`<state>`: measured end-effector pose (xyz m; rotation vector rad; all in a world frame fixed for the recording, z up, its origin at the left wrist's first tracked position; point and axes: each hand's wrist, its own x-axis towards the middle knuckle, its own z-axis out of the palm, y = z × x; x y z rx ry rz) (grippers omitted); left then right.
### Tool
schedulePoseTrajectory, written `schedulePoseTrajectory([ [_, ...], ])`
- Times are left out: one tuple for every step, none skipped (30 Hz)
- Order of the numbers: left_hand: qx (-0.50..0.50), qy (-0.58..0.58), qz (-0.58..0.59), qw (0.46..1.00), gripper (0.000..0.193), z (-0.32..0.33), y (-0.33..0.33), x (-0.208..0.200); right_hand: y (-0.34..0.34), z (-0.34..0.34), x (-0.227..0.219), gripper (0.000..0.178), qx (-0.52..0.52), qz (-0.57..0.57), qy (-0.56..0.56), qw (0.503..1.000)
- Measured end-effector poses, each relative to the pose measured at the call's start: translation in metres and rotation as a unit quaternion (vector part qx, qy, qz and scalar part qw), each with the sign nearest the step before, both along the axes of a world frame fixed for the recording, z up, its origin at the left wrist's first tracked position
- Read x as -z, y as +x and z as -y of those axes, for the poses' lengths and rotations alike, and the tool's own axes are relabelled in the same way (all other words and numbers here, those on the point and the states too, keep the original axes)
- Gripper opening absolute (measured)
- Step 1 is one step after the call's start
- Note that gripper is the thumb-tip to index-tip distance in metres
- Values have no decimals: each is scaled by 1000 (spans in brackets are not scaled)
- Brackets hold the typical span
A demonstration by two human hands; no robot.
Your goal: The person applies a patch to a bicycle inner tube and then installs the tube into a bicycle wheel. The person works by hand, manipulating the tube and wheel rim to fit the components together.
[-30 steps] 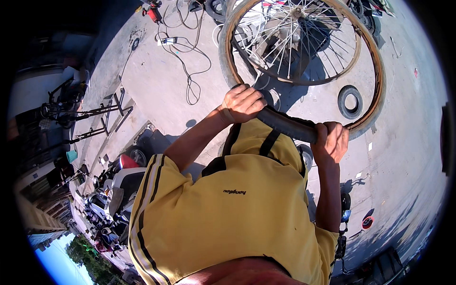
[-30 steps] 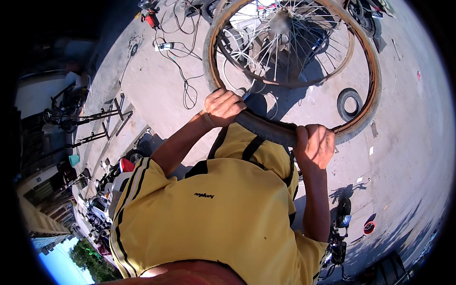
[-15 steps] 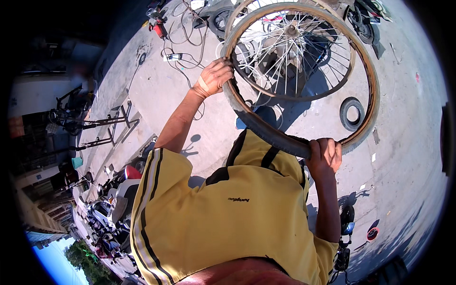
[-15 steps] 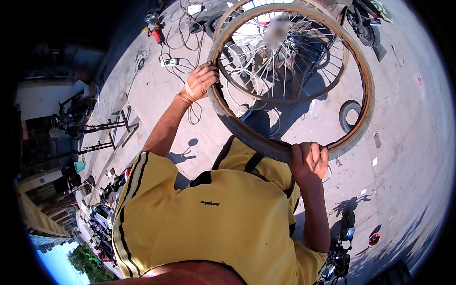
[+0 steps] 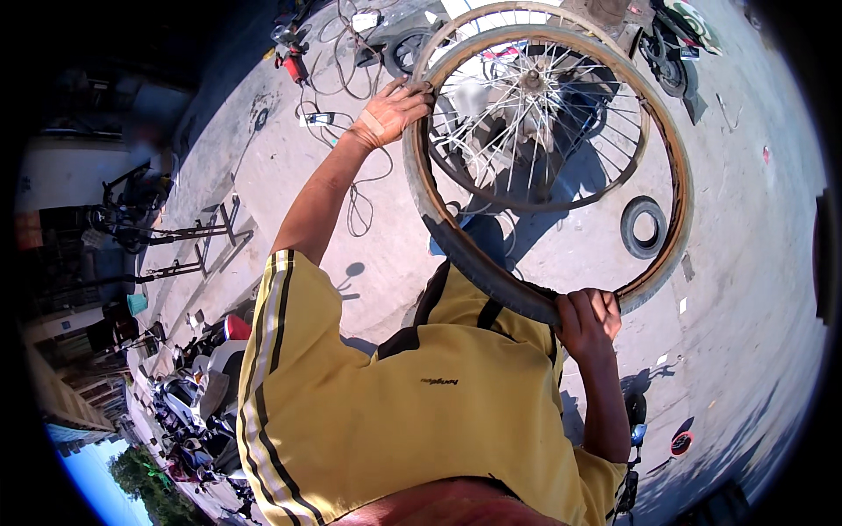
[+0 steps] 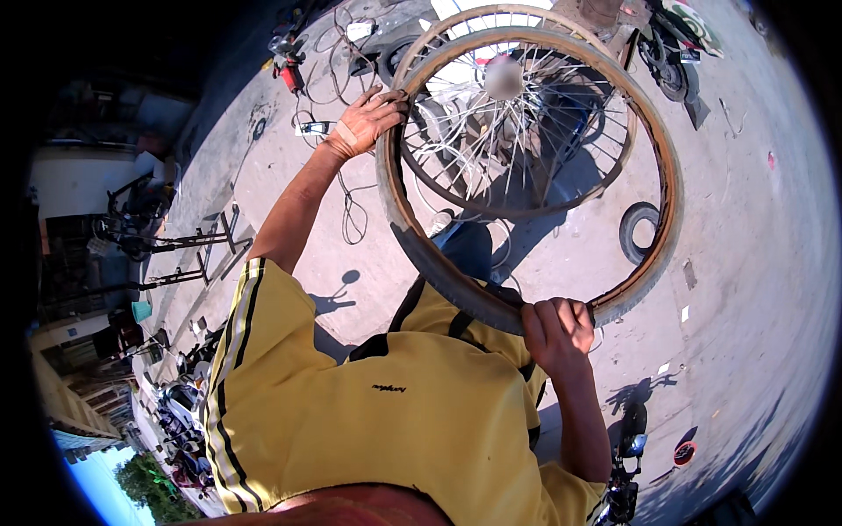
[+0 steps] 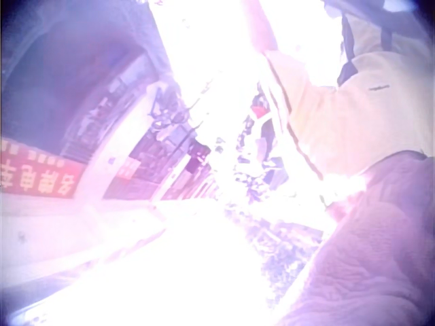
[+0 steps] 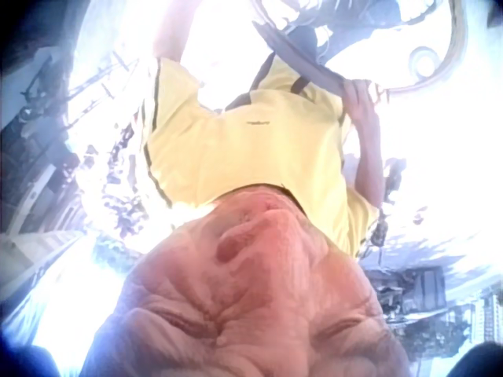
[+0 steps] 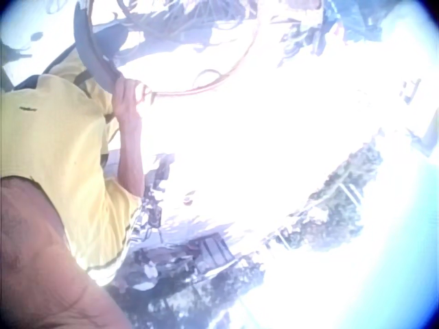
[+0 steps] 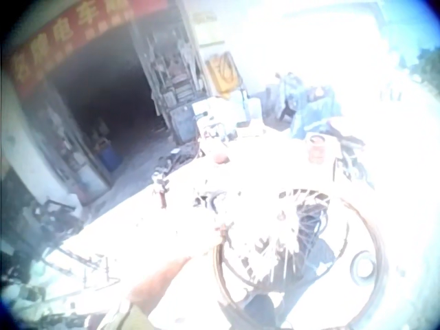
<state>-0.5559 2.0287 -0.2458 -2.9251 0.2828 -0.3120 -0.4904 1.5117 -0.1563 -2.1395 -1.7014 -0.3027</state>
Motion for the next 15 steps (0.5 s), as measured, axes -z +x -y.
schedulePoseTrajectory([
  [-2, 23, 2, 1000, 23, -3, 7, 0, 1, 1, -1, 37, -4, -4, -5, 1000],
  [-19, 43, -23, 999, 24, -6, 13, 0, 1, 2, -2, 36, -8, -11, -8, 1000],
  [-29, 48, -22, 998, 24, -6, 17, 0, 0, 2, -3, 36, -12, -18, -4, 1000],
  [-37, 53, -21, 998, 24, -6, 22, 0, 0, 1, -4, 32, -16, -19, 5, 1000],
  [-52, 65, -33, 996, 25, -5, 27, 0, 0, 0, -4, 30, -21, -2, 13, 1000],
  [-85, 91, -88, 988, 29, -3, 29, 0, -1, -1, -4, 28, -25, 11, 21, 999],
  [-97, 75, -85, 989, 31, -1, 31, 0, -1, -2, -5, 26, -28, 21, 21, 999],
  [-114, 67, -98, 986, 33, 1, 33, -1, -1, -3, -5, 25, -27, 26, 23, 999],
  [-133, 61, -116, 982, 35, 2, 34, 0, -1, -4, -6, 25, -23, 28, 23, 999],
  [-137, 60, -135, 980, 41, 2, 35, -1, 0, -4, -6, 25, -22, 30, 23, 999],
  [-141, 42, -142, 979, 41, 3, 36, 0, 2, -4, -7, 26, -22, 28, 21, 999],
  [-145, 33, -141, 979, 41, 2, 37, 1, 3, -4, -7, 26, -22, 25, 23, 999],
  [-144, 23, -143, 979, 41, 1, 38, 2, 4, -4, -8, 27, -20, 19, 22, 999],
  [-134, -21, -149, 980, 45, -2, 41, 2, 6, -3, -9, 28, -19, 9, 15, 1000],
  [-141, -61, -158, 975, 47, -4, 42, 3, 7, -3, -10, 28, -13, 7, 18, 1000],
])
